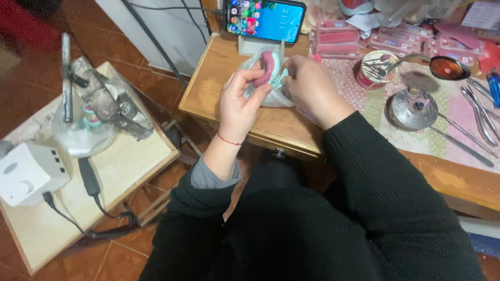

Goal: Preparing and sculpting dental impression material and wax on a workbench.

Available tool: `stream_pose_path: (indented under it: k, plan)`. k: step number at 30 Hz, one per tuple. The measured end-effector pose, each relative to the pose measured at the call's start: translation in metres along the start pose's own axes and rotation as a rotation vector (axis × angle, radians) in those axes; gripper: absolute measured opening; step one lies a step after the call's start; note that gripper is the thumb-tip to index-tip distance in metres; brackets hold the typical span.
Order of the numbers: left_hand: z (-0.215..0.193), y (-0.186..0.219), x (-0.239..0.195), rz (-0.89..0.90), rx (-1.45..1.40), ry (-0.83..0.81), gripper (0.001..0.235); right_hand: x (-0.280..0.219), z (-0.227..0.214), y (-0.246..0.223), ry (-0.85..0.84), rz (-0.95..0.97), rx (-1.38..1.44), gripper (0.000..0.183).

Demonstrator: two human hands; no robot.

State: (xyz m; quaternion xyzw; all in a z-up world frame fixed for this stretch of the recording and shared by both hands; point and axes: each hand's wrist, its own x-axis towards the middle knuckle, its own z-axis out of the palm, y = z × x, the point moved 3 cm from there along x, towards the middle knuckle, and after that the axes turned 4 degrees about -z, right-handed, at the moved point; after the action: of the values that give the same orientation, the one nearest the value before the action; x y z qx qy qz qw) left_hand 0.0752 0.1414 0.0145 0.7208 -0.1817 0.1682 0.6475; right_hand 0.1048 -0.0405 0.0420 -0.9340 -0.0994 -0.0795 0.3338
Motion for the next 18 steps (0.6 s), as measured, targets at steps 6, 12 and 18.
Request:
stream_pose_path:
  k: [6, 12, 18]
  plan:
    - [0.001, -0.022, -0.008, -0.059, -0.166, -0.059, 0.025, -0.004, -0.001, 0.031, -0.001, 0.041, 0.332, 0.014]
    - [0.003, -0.027, -0.008, -0.133, -0.161, -0.081, 0.024, -0.032, -0.035, 0.034, 0.143, 0.049, 0.391, 0.014]
    - [0.01, 0.004, -0.009, 0.067, 0.015, -0.016, 0.028, -0.051, -0.044, 0.041, 0.043, 0.125, 0.43, 0.019]
